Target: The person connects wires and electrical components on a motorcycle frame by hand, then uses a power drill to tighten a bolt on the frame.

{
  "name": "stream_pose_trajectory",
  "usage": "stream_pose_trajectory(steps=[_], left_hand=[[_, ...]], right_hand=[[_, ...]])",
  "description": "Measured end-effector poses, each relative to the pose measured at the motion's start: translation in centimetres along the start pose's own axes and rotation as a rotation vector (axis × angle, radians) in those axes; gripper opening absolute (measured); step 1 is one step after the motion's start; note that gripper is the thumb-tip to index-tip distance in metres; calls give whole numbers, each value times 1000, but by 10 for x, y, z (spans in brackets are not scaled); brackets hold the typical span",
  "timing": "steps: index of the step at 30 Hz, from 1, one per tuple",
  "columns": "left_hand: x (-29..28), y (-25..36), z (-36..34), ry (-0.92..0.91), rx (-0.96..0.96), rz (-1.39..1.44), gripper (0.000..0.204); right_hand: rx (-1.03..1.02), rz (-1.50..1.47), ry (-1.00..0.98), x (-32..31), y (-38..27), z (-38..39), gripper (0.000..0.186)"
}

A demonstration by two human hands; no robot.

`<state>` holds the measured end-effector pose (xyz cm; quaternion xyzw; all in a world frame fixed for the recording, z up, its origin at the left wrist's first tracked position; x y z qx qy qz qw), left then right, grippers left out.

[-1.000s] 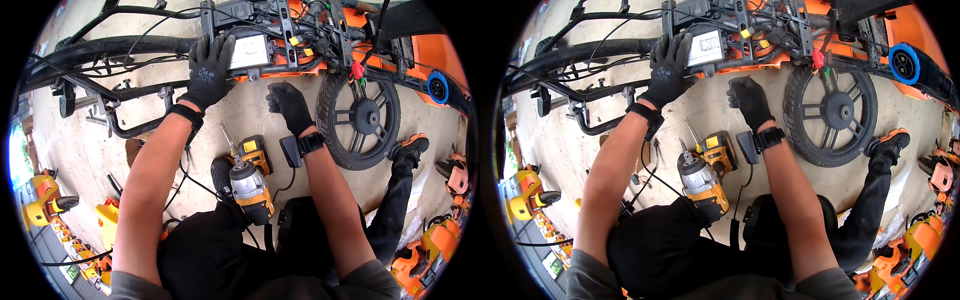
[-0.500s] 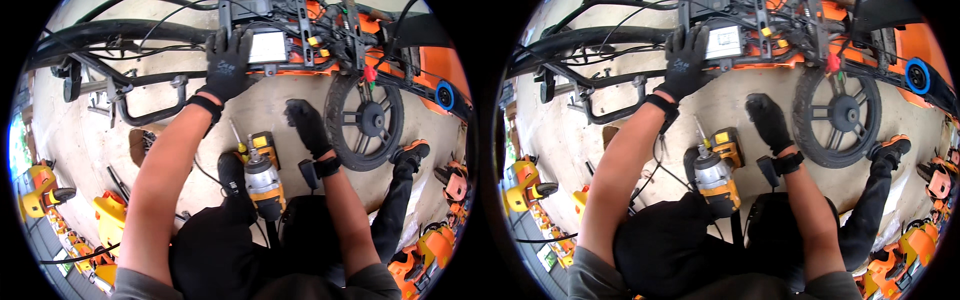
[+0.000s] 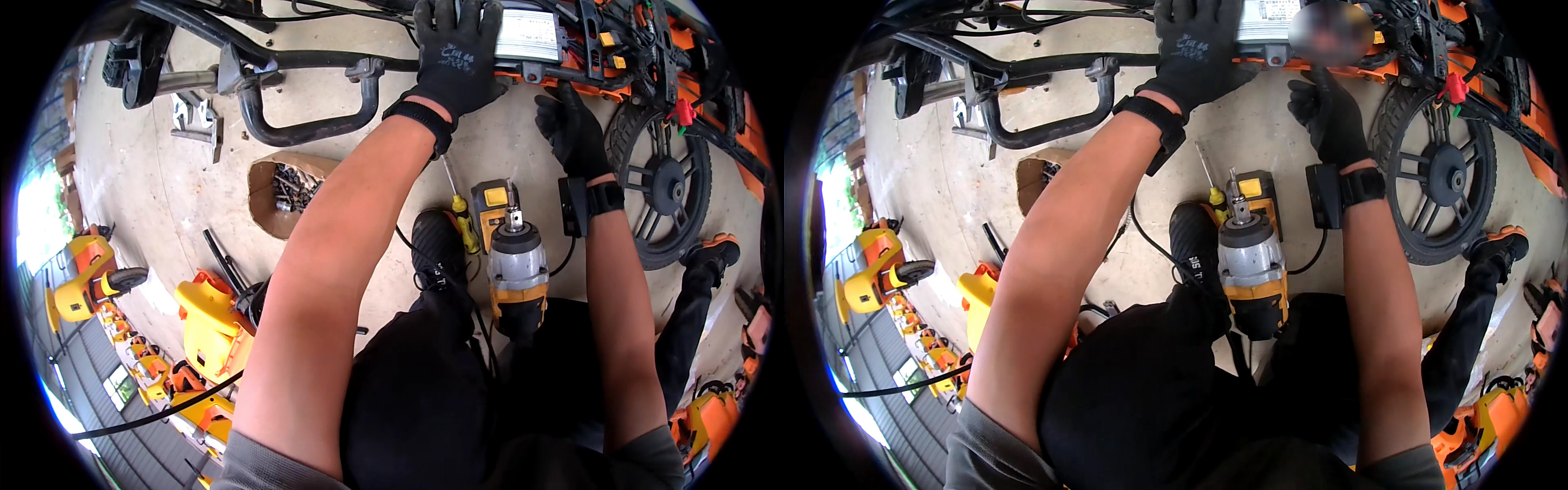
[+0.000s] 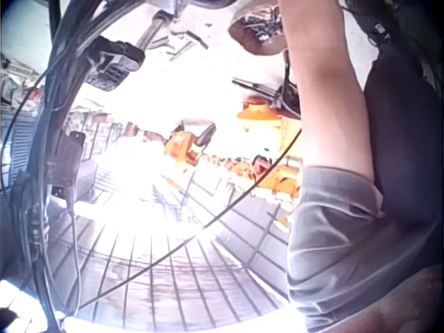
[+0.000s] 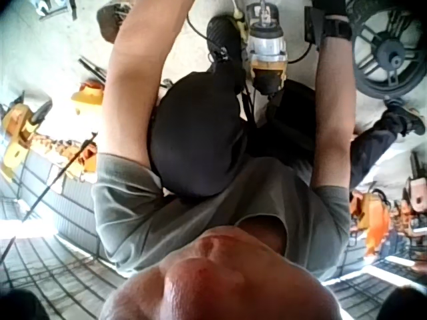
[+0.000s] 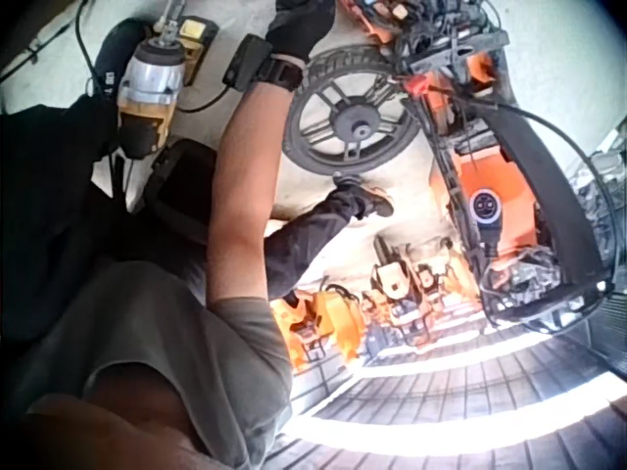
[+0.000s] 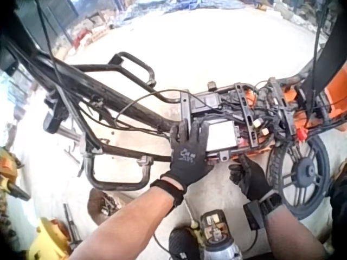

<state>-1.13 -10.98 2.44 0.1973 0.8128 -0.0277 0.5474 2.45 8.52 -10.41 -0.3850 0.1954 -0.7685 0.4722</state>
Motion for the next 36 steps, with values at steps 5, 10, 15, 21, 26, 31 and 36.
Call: stream_pose_trajectory(steps=[5,10,15,21,26,31,36], left_hand=[[5,-2,1,8,25,-57,101],[13,3,-1,56,48,-48,101],[19,-7,6,143,170,7,97],[16,4,-3,33,51,-109,99],[16,13,-8,58,95,-100,96],[16,11,-4,65,112,-74,96],[19,9,-4,91,145,-66,99]], right_hand=[[-8,5,42,-15,-13,-19,26],[-26,11,174,-35,-17,-31,21],[-124,68,139,-14,-11,-25,21],[-195,7,394,7,-18,-12,29],[-196,-40,469,9,-19,-6,28],[-99,-126,345,9,-17,-3,26],[-278,160,34,-42,-48,24,27]])
Point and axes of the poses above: each hand's wrist, its own z-axis away from the middle knuckle, its own x-axis out of the palm, y = z × x, the point moved 6 cm from there along -z, towards the middle knuckle, and after that the axes turned 8 degrees about y, right-handed, at the moved point
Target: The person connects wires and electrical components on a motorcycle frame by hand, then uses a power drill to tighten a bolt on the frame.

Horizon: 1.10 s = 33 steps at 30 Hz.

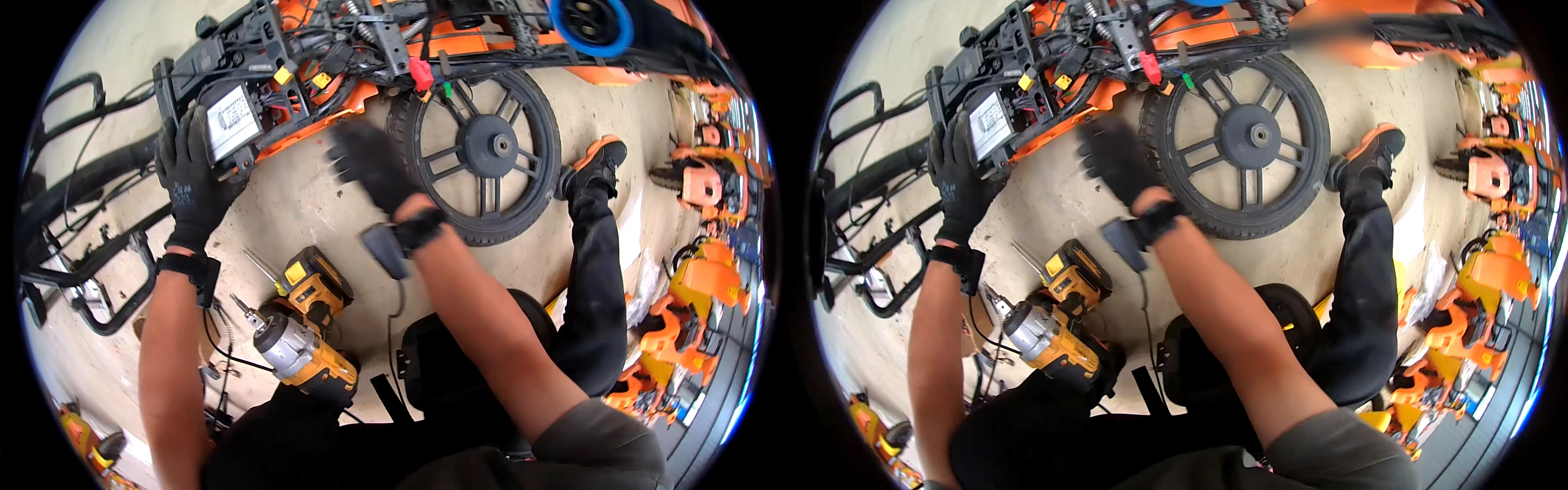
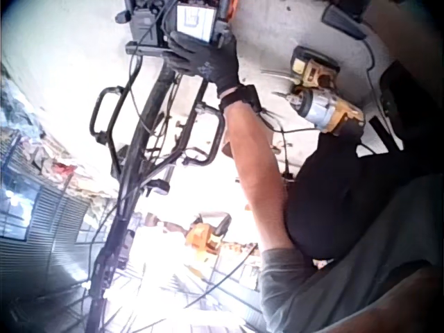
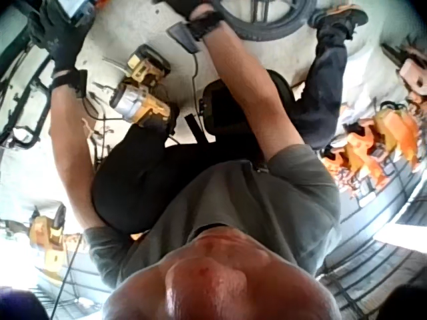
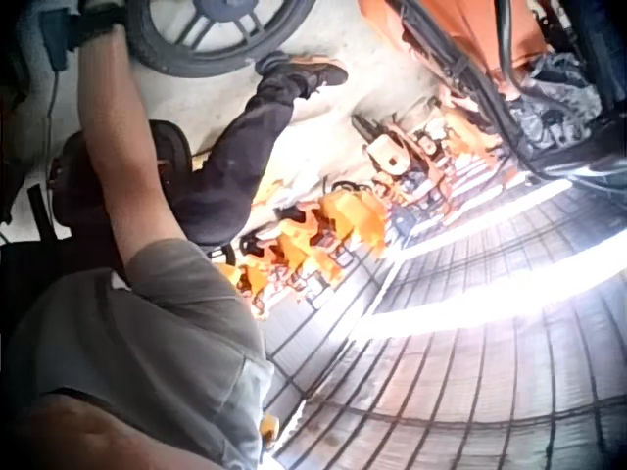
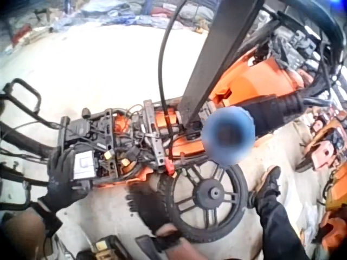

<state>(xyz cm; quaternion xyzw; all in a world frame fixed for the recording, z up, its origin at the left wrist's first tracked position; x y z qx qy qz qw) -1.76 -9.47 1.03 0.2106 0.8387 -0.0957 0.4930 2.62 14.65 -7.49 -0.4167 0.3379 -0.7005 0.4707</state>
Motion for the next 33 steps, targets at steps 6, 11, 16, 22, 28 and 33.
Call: stream_pose_trajectory(steps=[6,11,16,22,28,33], left_hand=[[-2,-9,5,90,42,18,94],[-2,-5,9,-88,-42,-68,103],[0,-6,10,-51,-32,-145,104],[3,-14,15,74,-14,-16,95],[3,-6,0,-24,-101,83,107],[-15,-3,-10,-48,-81,-18,94]], right_hand=[[-1096,1270,297,-75,-96,9,18],[-851,1443,84,-72,-80,-10,24],[-765,1283,203,-111,-77,-39,25],[-865,1219,271,-95,-103,-11,23],[-757,1184,320,-108,-147,4,21],[-942,1078,225,-119,-133,-21,16]])
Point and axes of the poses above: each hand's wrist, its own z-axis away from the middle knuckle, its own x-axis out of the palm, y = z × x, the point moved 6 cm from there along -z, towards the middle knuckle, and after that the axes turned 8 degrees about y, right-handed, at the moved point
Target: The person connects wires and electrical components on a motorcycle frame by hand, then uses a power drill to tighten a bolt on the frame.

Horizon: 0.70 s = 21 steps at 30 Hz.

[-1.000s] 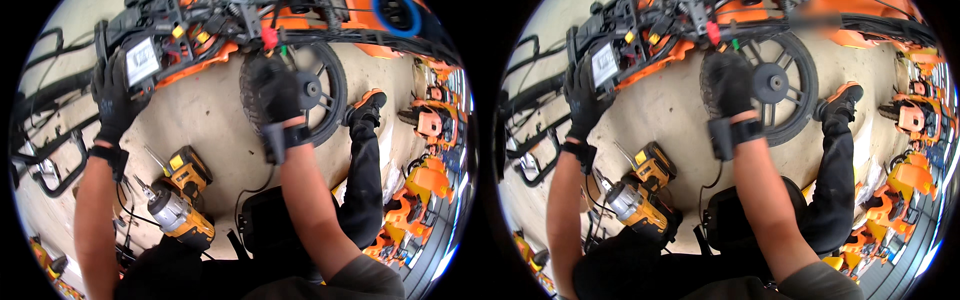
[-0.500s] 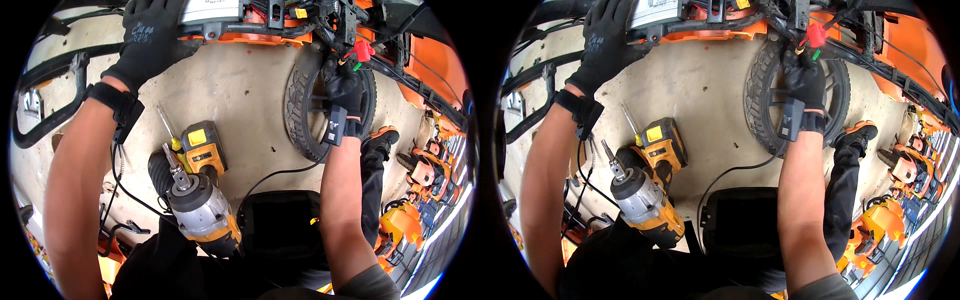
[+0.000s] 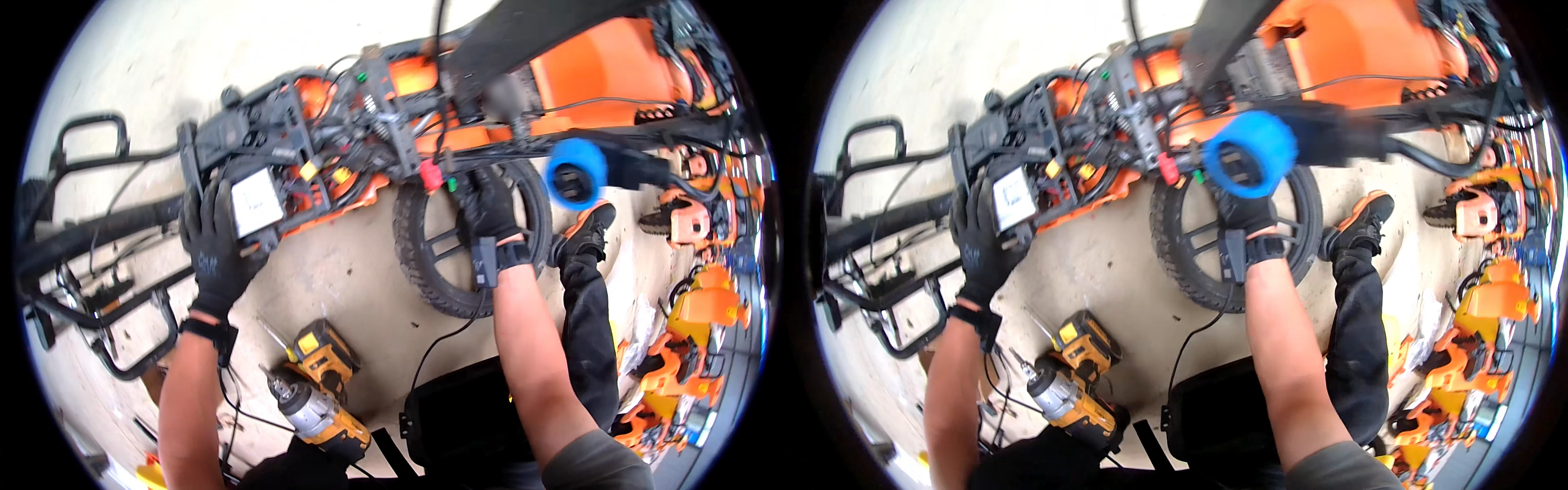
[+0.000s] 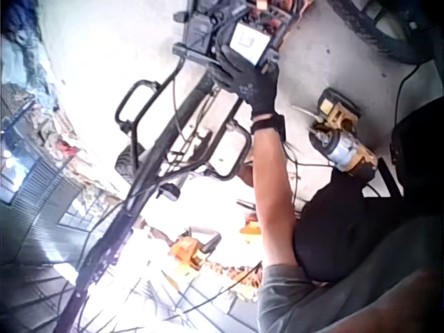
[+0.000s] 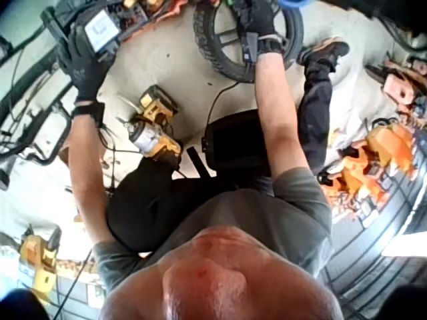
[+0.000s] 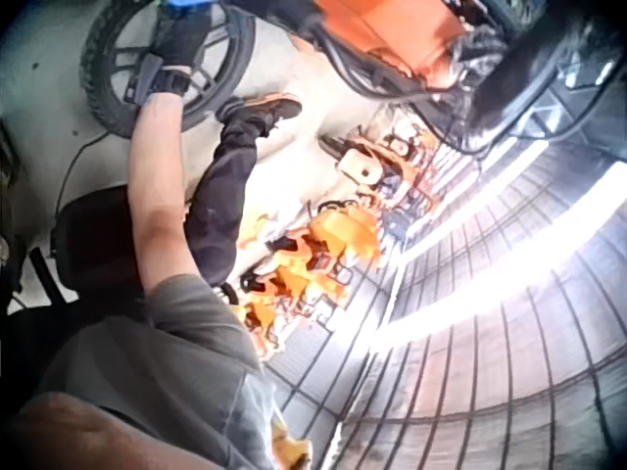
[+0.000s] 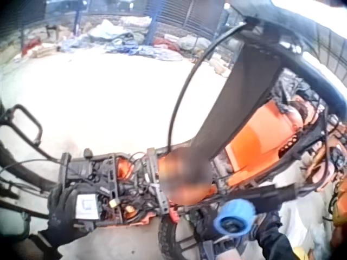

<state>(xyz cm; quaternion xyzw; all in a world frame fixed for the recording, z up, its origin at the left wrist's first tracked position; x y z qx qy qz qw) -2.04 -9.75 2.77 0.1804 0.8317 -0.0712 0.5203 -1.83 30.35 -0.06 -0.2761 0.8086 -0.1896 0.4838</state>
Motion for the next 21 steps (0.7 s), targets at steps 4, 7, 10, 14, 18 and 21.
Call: stream_pose_trajectory(steps=[4,7,10,14,18,21], left_hand=[[4,7,-2,25,33,43,93],[-1,12,-3,-3,48,24,89],[12,24,-6,12,76,19,93],[5,17,-5,-20,85,-50,93],[7,22,-6,-43,126,-64,95],[14,8,6,-57,129,-96,98]], right_hand=[[300,-571,69,14,52,21,25],[212,-279,-34,22,68,22,21],[815,-1113,122,34,82,38,20],[1117,-1322,308,27,38,18,24],[1005,-1076,352,10,42,11,22],[940,-886,358,-5,28,0,21]])
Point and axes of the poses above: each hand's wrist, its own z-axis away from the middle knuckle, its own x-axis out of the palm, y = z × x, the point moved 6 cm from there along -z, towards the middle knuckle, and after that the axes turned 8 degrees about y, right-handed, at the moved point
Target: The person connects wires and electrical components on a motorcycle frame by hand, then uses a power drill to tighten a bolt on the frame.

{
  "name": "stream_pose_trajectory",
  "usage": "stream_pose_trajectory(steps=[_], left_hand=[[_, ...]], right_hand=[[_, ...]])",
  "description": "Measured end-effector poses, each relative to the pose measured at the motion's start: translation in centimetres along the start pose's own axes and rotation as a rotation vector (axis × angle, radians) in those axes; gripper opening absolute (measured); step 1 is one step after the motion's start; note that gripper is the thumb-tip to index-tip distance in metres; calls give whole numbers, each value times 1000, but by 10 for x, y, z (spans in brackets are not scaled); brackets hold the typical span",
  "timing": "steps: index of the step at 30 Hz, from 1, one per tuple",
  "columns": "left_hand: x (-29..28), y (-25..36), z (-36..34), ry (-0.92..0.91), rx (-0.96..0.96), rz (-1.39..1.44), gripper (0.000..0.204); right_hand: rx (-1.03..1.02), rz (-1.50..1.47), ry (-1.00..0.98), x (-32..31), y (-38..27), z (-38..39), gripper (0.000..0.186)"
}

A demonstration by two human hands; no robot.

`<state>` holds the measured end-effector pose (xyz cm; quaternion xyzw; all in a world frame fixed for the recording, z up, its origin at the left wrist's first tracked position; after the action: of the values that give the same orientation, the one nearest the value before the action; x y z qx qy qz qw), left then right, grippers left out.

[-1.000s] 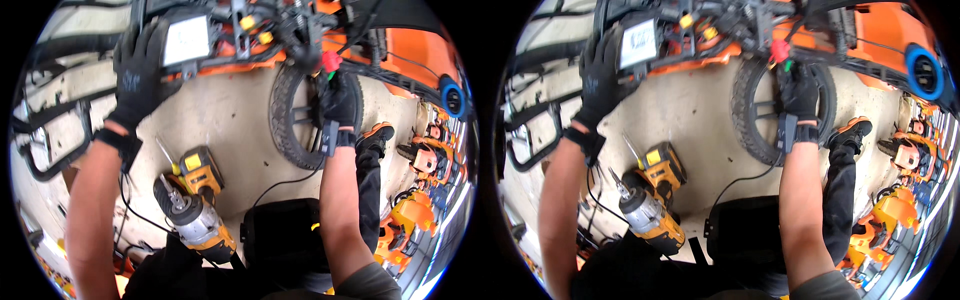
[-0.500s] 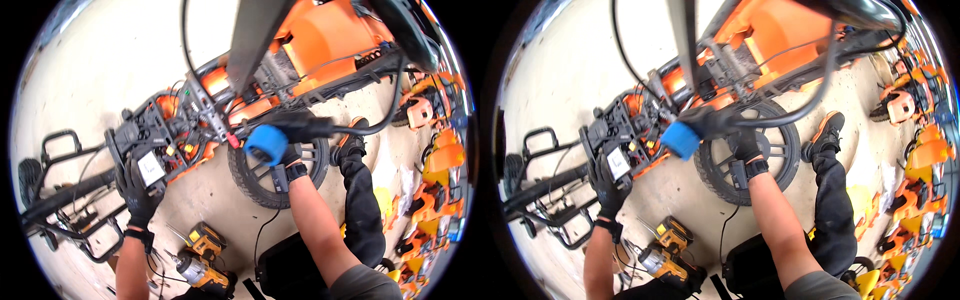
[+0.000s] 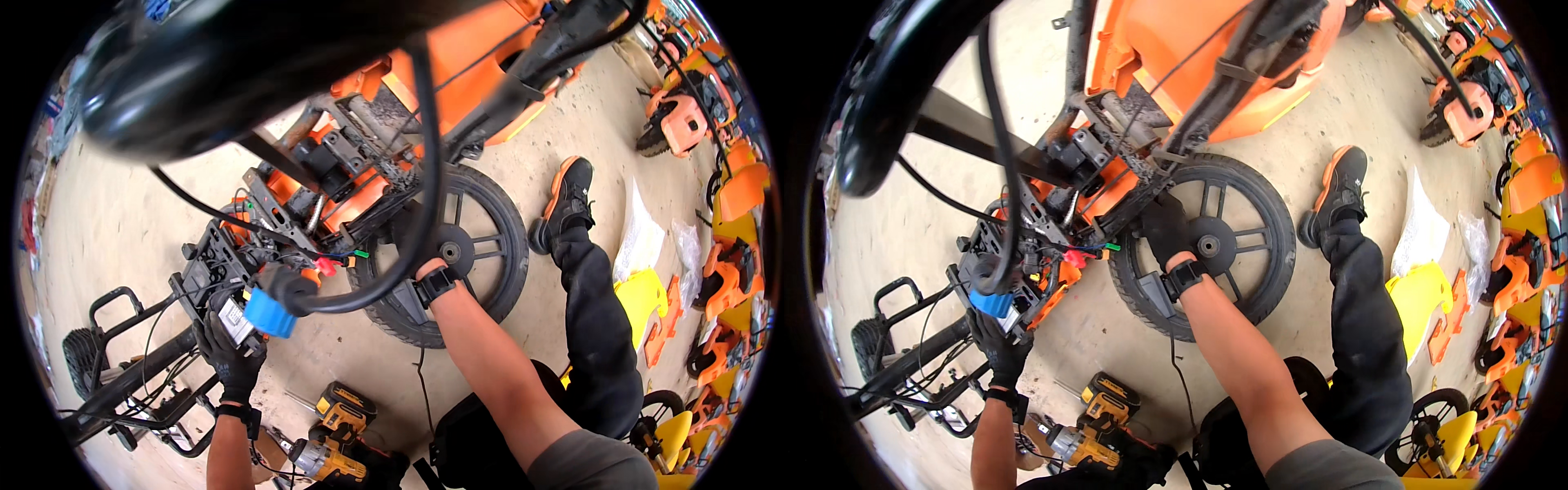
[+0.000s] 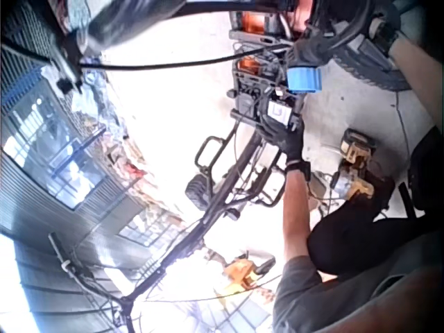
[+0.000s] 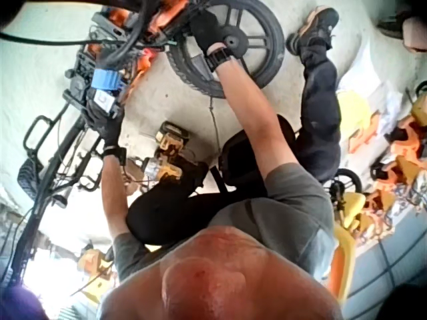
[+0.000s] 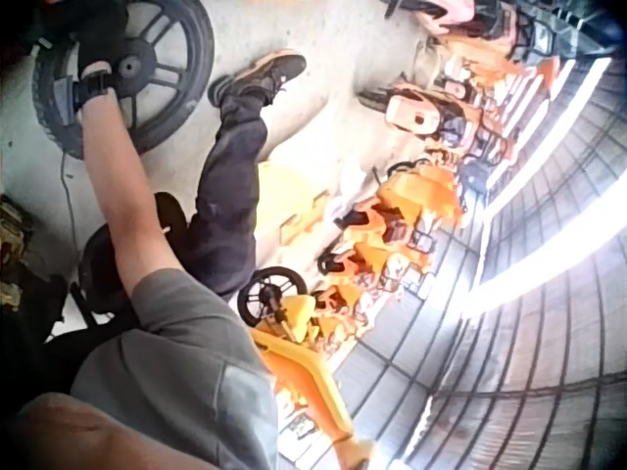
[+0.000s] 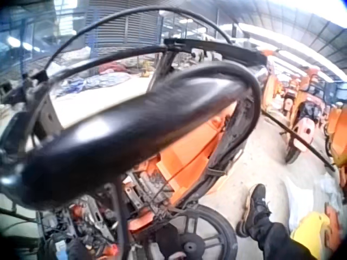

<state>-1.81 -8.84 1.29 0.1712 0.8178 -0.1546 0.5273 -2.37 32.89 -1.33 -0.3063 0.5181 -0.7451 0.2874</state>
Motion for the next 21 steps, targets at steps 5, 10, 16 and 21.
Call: stream_pose_trajectory(steps=[5,10,16,21], left_hand=[[10,1,4,-75,-25,48,103],[7,6,1,-111,31,59,107],[7,6,3,-94,46,56,109],[3,2,5,-86,40,18,107]], right_hand=[[151,39,-30,-6,3,-14,22],[202,88,-22,-2,8,-14,39],[112,176,-44,-3,4,-19,39],[61,266,-117,7,-4,-12,40]])
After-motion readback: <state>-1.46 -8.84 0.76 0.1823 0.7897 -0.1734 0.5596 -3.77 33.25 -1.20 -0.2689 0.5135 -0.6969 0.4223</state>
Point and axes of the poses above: each hand's wrist, its own z-axis away from the middle knuckle, its own x-axis out of the palm, y = z × x, the point moved 6 cm from there along -z, towards the middle knuckle, and after that the axes turned 8 degrees about y, right-handed, at the moved point
